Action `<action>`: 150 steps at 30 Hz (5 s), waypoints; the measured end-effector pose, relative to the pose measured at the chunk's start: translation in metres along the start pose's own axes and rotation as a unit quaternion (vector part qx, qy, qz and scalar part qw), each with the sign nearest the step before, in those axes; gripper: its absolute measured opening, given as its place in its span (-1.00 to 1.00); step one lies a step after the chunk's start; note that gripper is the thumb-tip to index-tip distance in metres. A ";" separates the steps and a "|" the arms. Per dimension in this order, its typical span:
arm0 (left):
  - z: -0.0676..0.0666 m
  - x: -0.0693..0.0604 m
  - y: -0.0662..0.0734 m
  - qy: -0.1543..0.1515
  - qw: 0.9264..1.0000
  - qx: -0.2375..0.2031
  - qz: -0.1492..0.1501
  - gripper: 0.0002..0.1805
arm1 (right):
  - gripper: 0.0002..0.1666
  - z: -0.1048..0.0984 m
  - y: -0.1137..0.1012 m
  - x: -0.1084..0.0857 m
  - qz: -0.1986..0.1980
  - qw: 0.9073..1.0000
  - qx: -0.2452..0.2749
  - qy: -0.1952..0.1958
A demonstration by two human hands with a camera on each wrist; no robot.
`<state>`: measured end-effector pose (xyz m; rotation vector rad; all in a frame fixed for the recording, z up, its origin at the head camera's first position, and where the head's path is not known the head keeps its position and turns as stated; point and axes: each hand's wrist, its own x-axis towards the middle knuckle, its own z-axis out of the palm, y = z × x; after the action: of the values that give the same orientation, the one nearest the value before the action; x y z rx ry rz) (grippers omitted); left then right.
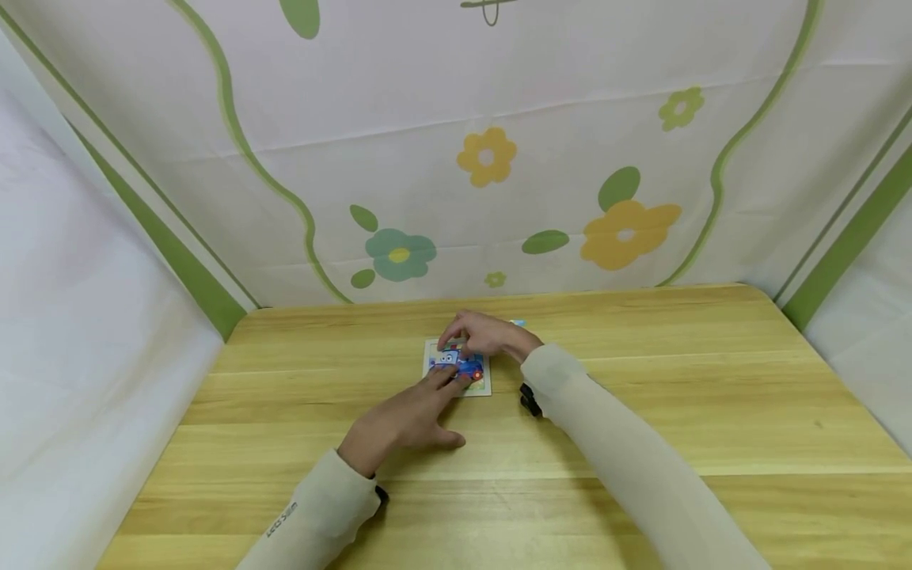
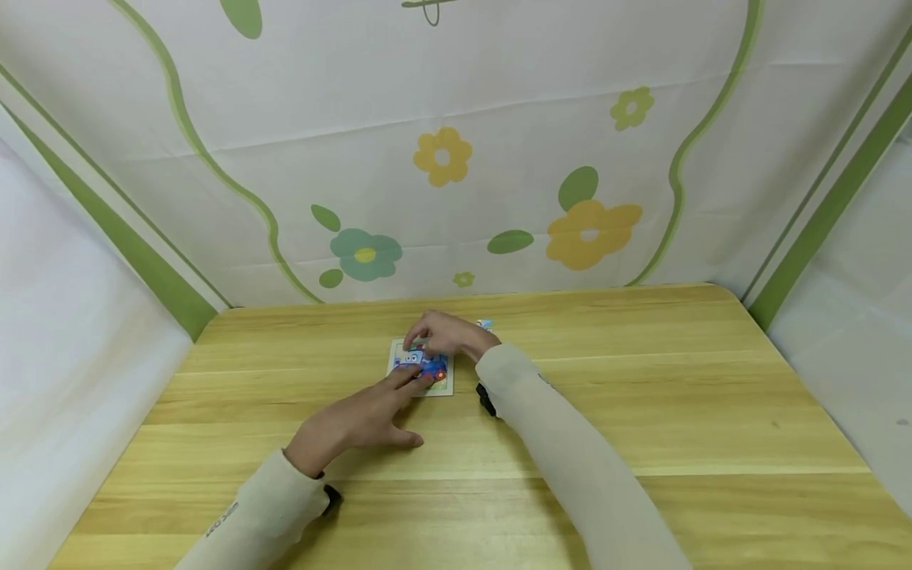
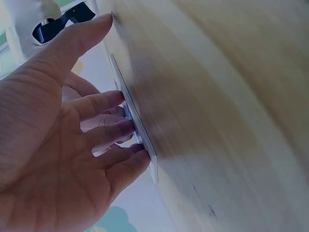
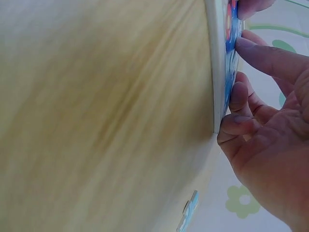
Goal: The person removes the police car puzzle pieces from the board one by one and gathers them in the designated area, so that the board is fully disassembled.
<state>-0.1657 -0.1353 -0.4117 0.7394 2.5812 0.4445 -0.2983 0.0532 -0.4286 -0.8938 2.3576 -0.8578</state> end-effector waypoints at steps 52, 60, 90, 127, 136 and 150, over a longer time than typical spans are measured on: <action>-0.001 -0.002 0.002 -0.008 1.000 -0.001 -0.007 -0.02 | -0.47 0.004 0.003 -0.001 -0.026 0.999 0.015 0.029; 0.000 -0.002 0.001 -0.006 1.000 0.000 -0.009 -0.02 | -0.47 0.004 0.006 -0.002 -0.036 0.998 0.026 0.034; 0.001 0.000 0.000 -0.006 1.000 0.002 -0.011 -0.01 | -0.56 -0.002 0.008 -0.007 -0.020 0.994 0.091 0.058; 0.004 -0.003 0.000 -0.004 1.000 -0.001 -0.015 0.00 | -0.72 -0.065 0.084 -0.089 0.093 0.967 0.116 0.206; 0.004 -0.002 0.002 -0.004 1.000 -0.001 -0.016 0.00 | -0.73 -0.068 0.091 -0.097 0.132 0.962 0.123 0.204; 0.003 -0.002 0.004 -0.003 1.000 0.001 -0.016 0.00 | -0.74 -0.067 0.097 -0.103 0.158 0.956 0.165 0.182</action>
<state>-0.1609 -0.1331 -0.4122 0.6979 2.5850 0.4285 -0.3097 0.2097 -0.4286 -0.2275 2.4555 -1.3143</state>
